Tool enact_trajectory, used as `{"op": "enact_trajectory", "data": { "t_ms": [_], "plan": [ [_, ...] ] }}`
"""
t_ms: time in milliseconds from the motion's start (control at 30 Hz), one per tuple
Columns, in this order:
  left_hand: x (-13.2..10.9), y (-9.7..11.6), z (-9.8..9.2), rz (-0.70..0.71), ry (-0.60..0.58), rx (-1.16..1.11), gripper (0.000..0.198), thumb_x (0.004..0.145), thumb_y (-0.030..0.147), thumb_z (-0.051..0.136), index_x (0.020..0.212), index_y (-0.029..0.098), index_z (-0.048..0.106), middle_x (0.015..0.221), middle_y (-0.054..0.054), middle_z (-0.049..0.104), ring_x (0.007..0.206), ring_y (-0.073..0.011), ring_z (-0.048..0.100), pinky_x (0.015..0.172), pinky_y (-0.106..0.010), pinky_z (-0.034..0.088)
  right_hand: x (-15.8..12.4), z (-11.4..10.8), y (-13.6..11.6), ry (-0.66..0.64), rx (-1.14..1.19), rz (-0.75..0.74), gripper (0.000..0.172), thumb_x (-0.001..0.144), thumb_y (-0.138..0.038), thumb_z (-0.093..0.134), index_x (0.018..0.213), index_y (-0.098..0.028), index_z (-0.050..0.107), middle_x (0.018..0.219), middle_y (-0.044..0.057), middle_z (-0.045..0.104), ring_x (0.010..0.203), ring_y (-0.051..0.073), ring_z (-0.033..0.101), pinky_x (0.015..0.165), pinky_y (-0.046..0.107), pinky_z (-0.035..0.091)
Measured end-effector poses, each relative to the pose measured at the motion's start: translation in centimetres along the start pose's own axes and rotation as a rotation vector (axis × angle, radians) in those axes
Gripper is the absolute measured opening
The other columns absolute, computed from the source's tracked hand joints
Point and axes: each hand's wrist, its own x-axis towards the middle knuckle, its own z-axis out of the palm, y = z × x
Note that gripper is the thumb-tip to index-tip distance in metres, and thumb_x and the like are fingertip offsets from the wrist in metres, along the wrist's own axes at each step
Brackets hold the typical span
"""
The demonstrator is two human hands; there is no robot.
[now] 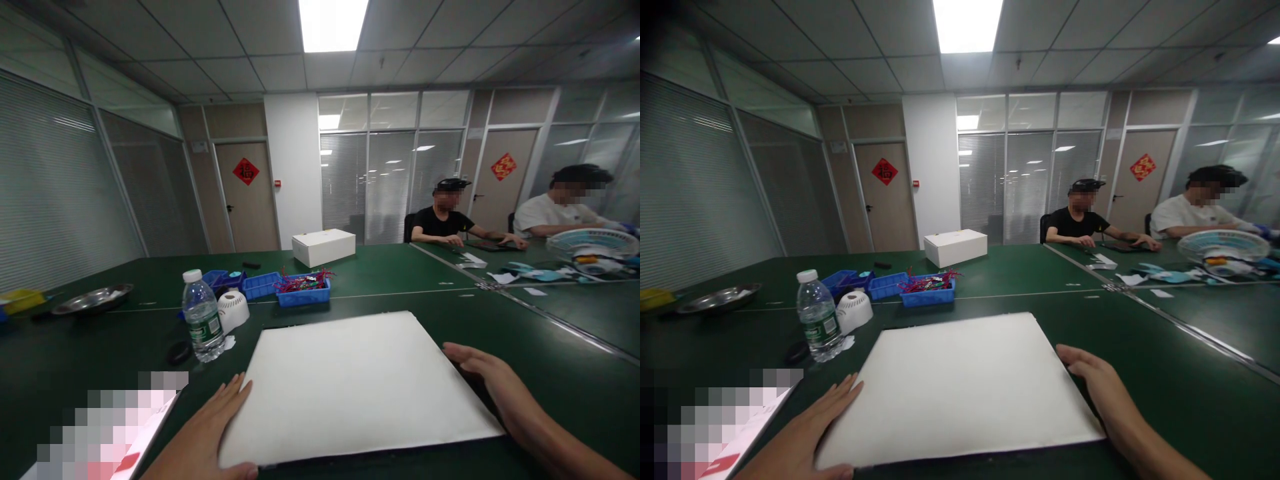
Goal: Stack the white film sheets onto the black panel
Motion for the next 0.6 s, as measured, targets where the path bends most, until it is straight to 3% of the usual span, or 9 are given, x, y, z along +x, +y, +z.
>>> {"op": "enact_trajectory", "data": {
  "t_ms": [100, 200, 233, 300, 333, 400, 467, 500, 600],
  "plan": [
    [0.1, 0.0, -0.2, 0.004, 0.015, 0.003, 0.109, 0.073, 0.065, 0.075, 0.160, 0.016, 0.032, 0.168, -0.012, 0.023, 0.155, -0.0370, 0.024, 0.126, -0.054, 0.021, 0.7, -1.0, -0.6, -0.084, 0.206, 0.076, 0.074, 0.070, -0.027, 0.045, 0.142, -0.014, 0.058, 0.135, 0.016, 0.066, 0.108, 0.031, 0.072, 0.082, 0.042, 0.063],
    [0.2, -0.5, -0.1, 0.027, 0.027, -0.010, 0.108, 0.074, 0.069, 0.073, 0.161, 0.020, 0.032, 0.167, -0.011, 0.025, 0.155, -0.0359, 0.025, 0.126, -0.053, 0.022, 0.9, -1.5, -1.1, -0.143, 0.484, 0.100, 0.087, 0.077, -0.034, 0.055, 0.160, -0.021, 0.031, 0.152, 0.016, 0.050, 0.110, 0.034, 0.071, 0.073, 0.043, 0.064],
    [0.3, -0.6, -0.1, 0.036, 0.019, -0.008, 0.108, 0.075, 0.070, 0.072, 0.161, 0.020, 0.030, 0.168, -0.011, 0.024, 0.155, -0.0354, 0.024, 0.126, -0.052, 0.022, 0.9, -1.5, -1.1, -0.131, 0.525, 0.073, 0.090, 0.078, -0.038, 0.061, 0.161, -0.022, 0.029, 0.154, 0.016, 0.048, 0.114, 0.035, 0.069, 0.075, 0.043, 0.064],
    [0.3, -0.9, 0.2, 0.040, 0.007, 0.000, 0.107, 0.076, 0.071, 0.070, 0.162, 0.020, 0.029, 0.168, -0.010, 0.022, 0.155, -0.0348, 0.023, 0.127, -0.052, 0.021, 0.6, -1.4, -0.9, -0.080, 0.476, -0.021, 0.091, 0.073, -0.043, 0.074, 0.156, -0.025, 0.041, 0.156, 0.016, 0.047, 0.126, 0.037, 0.062, 0.087, 0.045, 0.062],
    [0.3, -0.9, 0.3, 0.035, 0.004, 0.003, 0.107, 0.077, 0.071, 0.070, 0.162, 0.020, 0.028, 0.169, -0.009, 0.020, 0.156, -0.0347, 0.022, 0.127, -0.052, 0.020, 0.4, -1.2, -0.8, -0.060, 0.418, -0.075, 0.084, 0.071, -0.041, 0.078, 0.149, -0.026, 0.051, 0.157, 0.014, 0.047, 0.131, 0.037, 0.058, 0.092, 0.045, 0.059],
    [0.4, -1.1, 0.6, 0.025, 0.010, 0.004, 0.106, 0.078, 0.071, 0.069, 0.162, 0.022, 0.027, 0.169, -0.008, 0.018, 0.156, -0.0345, 0.022, 0.126, -0.052, 0.021, -0.3, -0.9, -0.6, -0.041, 0.308, -0.177, 0.055, 0.071, -0.038, 0.079, 0.125, -0.026, 0.071, 0.158, 0.012, 0.045, 0.135, 0.038, 0.053, 0.099, 0.048, 0.055],
    [0.3, -1.5, 0.8, 0.039, 0.027, 0.004, 0.104, 0.079, 0.072, 0.068, 0.162, 0.023, 0.027, 0.169, -0.007, 0.018, 0.155, -0.0351, 0.022, 0.126, -0.052, 0.023, -0.9, -0.6, -0.7, -0.028, 0.257, -0.250, 0.026, 0.076, -0.037, 0.074, 0.097, -0.024, 0.079, 0.159, 0.011, 0.043, 0.137, 0.039, 0.051, 0.101, 0.051, 0.052],
    [0.3, -1.8, 0.8, 0.054, 0.039, 0.005, 0.103, 0.080, 0.073, 0.067, 0.161, 0.024, 0.028, 0.169, -0.007, 0.019, 0.155, -0.0362, 0.023, 0.125, -0.054, 0.024, -1.2, -0.5, -0.9, -0.013, 0.259, -0.260, 0.019, 0.078, -0.038, 0.073, 0.087, -0.022, 0.078, 0.159, 0.010, 0.043, 0.137, 0.040, 0.050, 0.102, 0.053, 0.052],
    [0.2, -3.2, 0.4, 0.111, 0.141, 0.039, 0.102, 0.073, 0.074, 0.073, 0.158, 0.033, 0.037, 0.167, -0.004, 0.029, 0.153, -0.0418, 0.027, 0.123, -0.062, 0.027, -1.4, -0.4, -1.6, 0.026, 0.311, -0.223, 0.022, 0.081, -0.041, 0.069, 0.076, -0.021, 0.074, 0.158, 0.009, 0.044, 0.137, 0.040, 0.050, 0.103, 0.058, 0.049]
  ]
}}
